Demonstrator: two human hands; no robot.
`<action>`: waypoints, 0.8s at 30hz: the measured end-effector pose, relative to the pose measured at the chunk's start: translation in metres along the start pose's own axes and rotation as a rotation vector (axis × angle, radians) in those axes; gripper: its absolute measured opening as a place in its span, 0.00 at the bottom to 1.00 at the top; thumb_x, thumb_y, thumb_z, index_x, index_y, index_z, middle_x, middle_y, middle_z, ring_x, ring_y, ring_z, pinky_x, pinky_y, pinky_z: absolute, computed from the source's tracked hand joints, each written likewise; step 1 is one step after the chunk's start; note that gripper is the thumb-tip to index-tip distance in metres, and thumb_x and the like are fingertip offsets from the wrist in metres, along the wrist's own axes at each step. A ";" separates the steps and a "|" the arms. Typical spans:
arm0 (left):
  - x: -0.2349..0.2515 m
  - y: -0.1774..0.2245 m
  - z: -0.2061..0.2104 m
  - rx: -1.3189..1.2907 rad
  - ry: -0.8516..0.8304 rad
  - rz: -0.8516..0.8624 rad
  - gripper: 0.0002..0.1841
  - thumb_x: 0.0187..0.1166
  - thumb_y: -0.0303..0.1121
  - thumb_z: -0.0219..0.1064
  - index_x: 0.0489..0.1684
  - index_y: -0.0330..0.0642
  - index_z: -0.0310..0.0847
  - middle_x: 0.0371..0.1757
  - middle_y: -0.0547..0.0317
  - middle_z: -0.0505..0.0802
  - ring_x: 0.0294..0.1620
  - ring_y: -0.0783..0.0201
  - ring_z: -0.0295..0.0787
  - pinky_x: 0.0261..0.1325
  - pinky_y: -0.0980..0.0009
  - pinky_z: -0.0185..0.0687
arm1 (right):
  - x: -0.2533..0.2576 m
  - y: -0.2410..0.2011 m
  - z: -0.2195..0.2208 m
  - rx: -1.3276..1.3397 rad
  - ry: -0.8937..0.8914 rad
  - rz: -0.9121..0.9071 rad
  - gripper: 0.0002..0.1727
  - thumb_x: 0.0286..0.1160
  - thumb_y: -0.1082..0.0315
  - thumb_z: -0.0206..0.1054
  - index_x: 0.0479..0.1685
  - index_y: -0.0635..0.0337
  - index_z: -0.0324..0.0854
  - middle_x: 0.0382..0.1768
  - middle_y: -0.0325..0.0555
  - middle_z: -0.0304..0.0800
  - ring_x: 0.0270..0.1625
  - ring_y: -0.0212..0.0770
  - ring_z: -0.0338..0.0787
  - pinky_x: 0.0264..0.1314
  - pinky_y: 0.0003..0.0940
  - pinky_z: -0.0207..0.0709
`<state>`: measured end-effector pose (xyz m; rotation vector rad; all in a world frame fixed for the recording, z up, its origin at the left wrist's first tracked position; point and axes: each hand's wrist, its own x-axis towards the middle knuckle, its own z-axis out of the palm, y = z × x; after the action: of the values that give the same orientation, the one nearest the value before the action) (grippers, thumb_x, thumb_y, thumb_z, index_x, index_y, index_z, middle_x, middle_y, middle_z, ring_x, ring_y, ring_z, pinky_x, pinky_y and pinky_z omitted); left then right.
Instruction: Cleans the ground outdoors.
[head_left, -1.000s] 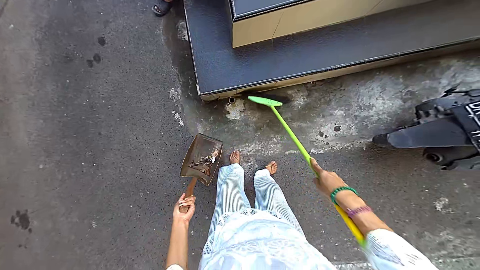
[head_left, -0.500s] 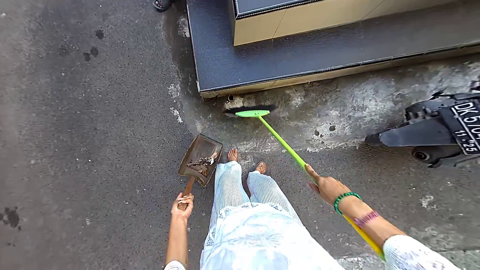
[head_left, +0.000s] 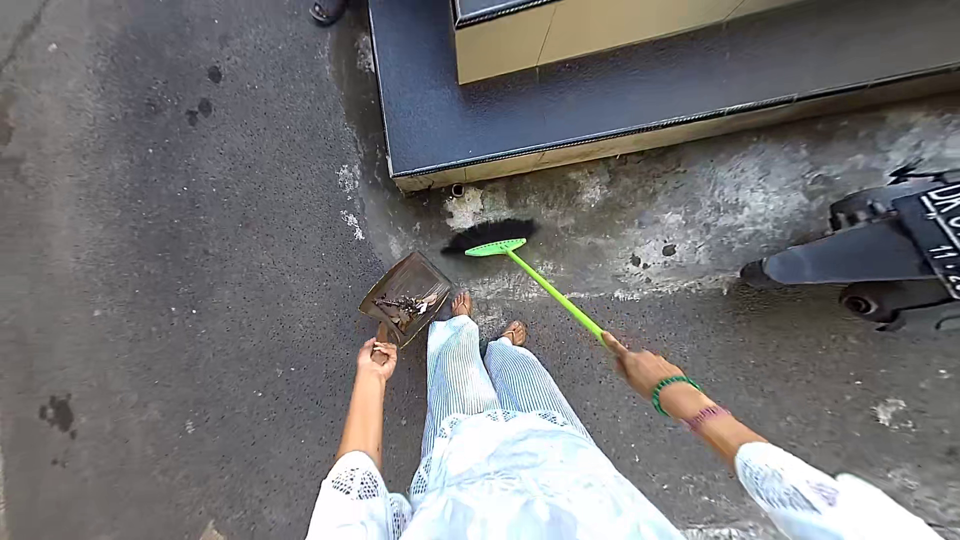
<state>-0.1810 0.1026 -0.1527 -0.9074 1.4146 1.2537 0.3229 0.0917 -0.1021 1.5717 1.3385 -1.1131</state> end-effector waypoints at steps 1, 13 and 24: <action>0.001 -0.006 0.010 0.023 -0.005 0.009 0.13 0.90 0.39 0.45 0.32 0.47 0.65 0.13 0.64 0.71 0.07 0.73 0.68 0.09 0.81 0.68 | -0.021 0.016 0.008 0.059 0.019 -0.002 0.36 0.95 0.58 0.47 0.99 0.38 0.37 0.59 0.75 0.88 0.62 0.75 0.88 0.66 0.70 0.77; 0.029 -0.069 0.160 0.218 0.056 0.119 0.14 0.91 0.47 0.42 0.39 0.50 0.62 0.24 0.62 0.70 0.15 0.70 0.66 0.18 0.79 0.67 | -0.003 0.052 0.034 0.603 0.184 0.267 0.43 0.86 0.68 0.60 0.98 0.52 0.41 0.66 0.78 0.82 0.69 0.74 0.84 0.72 0.66 0.74; 0.057 -0.094 0.220 0.264 0.013 0.183 0.19 0.91 0.53 0.39 0.37 0.52 0.64 0.25 0.65 0.72 0.17 0.73 0.68 0.20 0.81 0.67 | -0.008 -0.127 0.105 0.602 -0.219 -0.039 0.46 0.85 0.66 0.59 0.99 0.39 0.35 0.65 0.69 0.86 0.69 0.67 0.86 0.73 0.62 0.76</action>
<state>-0.0606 0.3055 -0.2223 -0.6182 1.6574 1.1600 0.1824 0.0091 -0.1299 1.7680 0.9336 -1.7706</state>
